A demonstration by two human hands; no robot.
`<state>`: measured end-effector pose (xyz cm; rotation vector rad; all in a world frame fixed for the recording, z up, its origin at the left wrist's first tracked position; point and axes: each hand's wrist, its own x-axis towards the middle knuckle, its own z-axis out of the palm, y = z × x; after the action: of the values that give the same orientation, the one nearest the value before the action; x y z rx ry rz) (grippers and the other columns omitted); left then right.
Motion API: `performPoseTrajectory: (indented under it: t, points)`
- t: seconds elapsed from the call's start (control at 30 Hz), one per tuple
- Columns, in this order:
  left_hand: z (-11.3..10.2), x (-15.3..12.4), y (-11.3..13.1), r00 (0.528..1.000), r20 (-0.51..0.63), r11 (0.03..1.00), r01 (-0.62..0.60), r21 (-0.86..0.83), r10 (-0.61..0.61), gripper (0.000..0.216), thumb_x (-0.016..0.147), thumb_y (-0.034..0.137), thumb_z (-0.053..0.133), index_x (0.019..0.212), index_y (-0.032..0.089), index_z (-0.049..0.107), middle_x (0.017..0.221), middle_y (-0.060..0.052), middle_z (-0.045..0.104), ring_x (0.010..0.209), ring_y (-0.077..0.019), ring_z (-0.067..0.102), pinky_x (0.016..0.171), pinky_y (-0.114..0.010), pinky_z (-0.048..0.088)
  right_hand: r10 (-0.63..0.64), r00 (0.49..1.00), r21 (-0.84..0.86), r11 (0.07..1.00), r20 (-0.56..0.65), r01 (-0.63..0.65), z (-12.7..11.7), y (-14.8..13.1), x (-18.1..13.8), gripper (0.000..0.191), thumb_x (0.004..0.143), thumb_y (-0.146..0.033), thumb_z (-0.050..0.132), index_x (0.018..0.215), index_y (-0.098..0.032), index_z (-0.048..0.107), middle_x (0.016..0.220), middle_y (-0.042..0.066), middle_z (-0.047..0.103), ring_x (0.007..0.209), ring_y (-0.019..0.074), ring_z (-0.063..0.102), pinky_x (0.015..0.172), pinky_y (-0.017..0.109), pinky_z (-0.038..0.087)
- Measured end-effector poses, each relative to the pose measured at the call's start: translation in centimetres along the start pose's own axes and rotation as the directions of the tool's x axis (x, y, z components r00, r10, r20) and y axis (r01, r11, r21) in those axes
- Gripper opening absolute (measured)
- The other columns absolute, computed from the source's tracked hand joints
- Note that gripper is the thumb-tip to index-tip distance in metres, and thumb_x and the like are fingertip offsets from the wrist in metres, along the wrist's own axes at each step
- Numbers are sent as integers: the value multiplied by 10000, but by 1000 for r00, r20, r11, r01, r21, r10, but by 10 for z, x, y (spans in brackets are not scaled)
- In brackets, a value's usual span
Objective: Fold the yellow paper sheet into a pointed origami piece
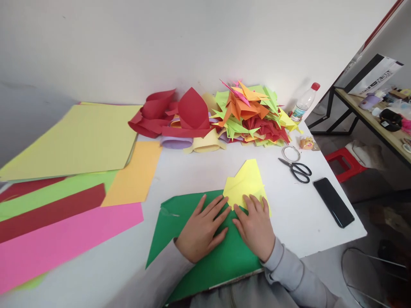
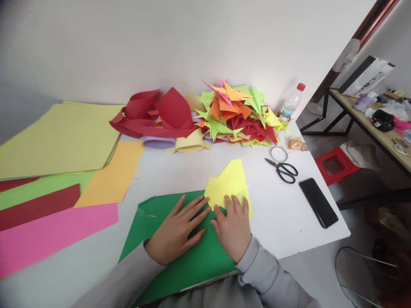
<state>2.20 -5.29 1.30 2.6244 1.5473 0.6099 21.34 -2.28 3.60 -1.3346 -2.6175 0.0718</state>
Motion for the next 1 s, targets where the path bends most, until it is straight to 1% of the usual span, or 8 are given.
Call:
performPoseTrajectory:
  t: [0.17,0.27,0.37,0.47,0.63,0.8,0.9,1.0]
  points:
    - [0,-1,3,999,-27,999,20,-26,-21,407,909,291,451,1284,200,579,1374,-107,568,1327,-291,445,1150,-556,231,1,1000,-26,1000,-22,-2,0,-4,-1,344,936,-359,544,1248,-226,600,1305,137,559,1178,312,474,970,506,397]
    - [5,4,5,980,-108,986,164,-40,-167,346,914,264,440,1193,178,624,1309,-137,594,1244,-298,505,1062,-520,385,37,999,-37,999,-19,-37,-2,-10,-2,362,923,-340,561,1267,-227,583,1243,144,579,1036,293,517,826,448,452]
    - [13,15,8,920,-200,942,334,-44,-336,268,914,293,464,1035,158,661,1188,-170,613,1126,-313,556,933,-489,483,63,998,-34,997,-22,-63,-3,-18,-3,380,911,-338,572,1268,-207,577,1184,149,594,940,281,527,745,422,464]
    - [19,28,10,882,-238,910,413,-30,-408,208,883,333,519,941,175,640,1141,-163,607,1080,-320,564,876,-484,503,73,996,-5,997,-41,-73,-2,-22,-5,383,903,-314,579,1252,-155,581,1152,164,600,947,280,529,776,425,484]
    - [23,40,12,836,-242,865,501,-29,-492,93,799,280,600,845,199,595,1169,-157,601,1118,-335,553,857,-487,501,69,997,128,990,-33,-64,-4,-17,-6,405,905,-259,568,1286,-122,552,1176,164,593,1024,274,538,879,419,500]
    - [25,42,7,813,-208,837,543,-67,-544,112,768,283,642,800,196,579,1207,-167,590,1135,-349,548,858,-491,496,16,999,250,968,28,-23,-14,-2,2,363,913,-253,566,1261,-149,567,1091,115,637,980,234,587,845,366,527]
    - [28,41,5,800,-225,831,547,-107,-556,135,760,308,655,788,203,575,1221,-160,582,1126,-350,553,843,-493,499,-33,997,259,966,76,13,-21,10,14,331,915,-262,583,1229,-158,594,971,74,664,906,204,622,799,316,528]
    - [31,40,4,785,-243,821,553,-143,-570,125,747,290,662,794,213,576,1225,-142,581,1134,-343,549,851,-492,493,-82,992,207,976,98,61,-29,21,34,291,935,-277,560,1195,-165,626,934,68,690,891,210,633,817,328,510]
